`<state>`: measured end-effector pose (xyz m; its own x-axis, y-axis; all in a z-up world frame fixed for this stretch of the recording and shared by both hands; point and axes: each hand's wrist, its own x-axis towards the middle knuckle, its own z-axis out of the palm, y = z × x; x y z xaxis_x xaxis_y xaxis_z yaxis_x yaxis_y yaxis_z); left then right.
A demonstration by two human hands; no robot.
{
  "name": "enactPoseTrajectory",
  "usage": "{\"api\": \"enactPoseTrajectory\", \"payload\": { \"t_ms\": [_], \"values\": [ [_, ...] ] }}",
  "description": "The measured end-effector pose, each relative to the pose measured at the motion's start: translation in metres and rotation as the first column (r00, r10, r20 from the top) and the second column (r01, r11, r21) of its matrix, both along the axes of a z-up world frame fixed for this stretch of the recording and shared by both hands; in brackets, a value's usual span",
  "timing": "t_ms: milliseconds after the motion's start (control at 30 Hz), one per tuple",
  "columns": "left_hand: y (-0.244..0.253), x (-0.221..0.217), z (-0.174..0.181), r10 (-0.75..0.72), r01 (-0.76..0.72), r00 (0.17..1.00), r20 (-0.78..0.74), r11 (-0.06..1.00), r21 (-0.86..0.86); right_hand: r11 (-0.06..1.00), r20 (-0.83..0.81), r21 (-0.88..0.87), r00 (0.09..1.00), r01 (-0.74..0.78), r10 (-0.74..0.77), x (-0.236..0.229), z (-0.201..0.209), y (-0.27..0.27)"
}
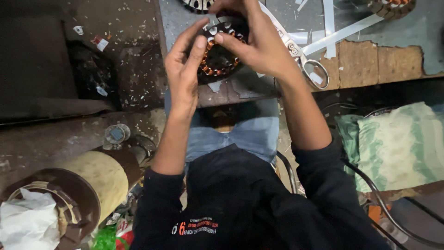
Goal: The person cuts white strips into small pieces using scissors and inserts them into the slots of a motor stator. The person repeats this process for multiple stators on the workbench.
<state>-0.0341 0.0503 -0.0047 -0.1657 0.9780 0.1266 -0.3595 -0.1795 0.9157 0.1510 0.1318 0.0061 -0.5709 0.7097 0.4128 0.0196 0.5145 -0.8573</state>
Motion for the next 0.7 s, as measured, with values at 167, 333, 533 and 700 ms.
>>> {"api": "enactPoseTrajectory", "payload": {
  "t_ms": [167,333,533,700],
  "values": [
    [0.009,0.016,0.001,0.187,-0.197,0.973,-0.137,0.978,-0.067,0.997,-0.043,-0.074,0.998,0.036,-0.040,0.006,-0.001,-0.011],
    [0.016,0.019,-0.003,0.205,-0.212,0.977,-0.059,0.966,-0.147,0.991,0.011,-0.094,0.996,0.094,-0.093,0.007,-0.003,-0.016],
    [0.006,0.013,-0.001,0.103,-0.105,0.993,-0.061,0.994,-0.027,0.988,-0.061,-0.088,0.990,0.123,-0.129,0.002,0.000,-0.021],
    [0.015,-0.022,-0.018,-0.171,0.185,0.967,0.191,0.981,-0.058,0.957,-0.026,0.057,0.958,0.286,-0.285,-0.008,0.003,-0.028]
  ]
}}
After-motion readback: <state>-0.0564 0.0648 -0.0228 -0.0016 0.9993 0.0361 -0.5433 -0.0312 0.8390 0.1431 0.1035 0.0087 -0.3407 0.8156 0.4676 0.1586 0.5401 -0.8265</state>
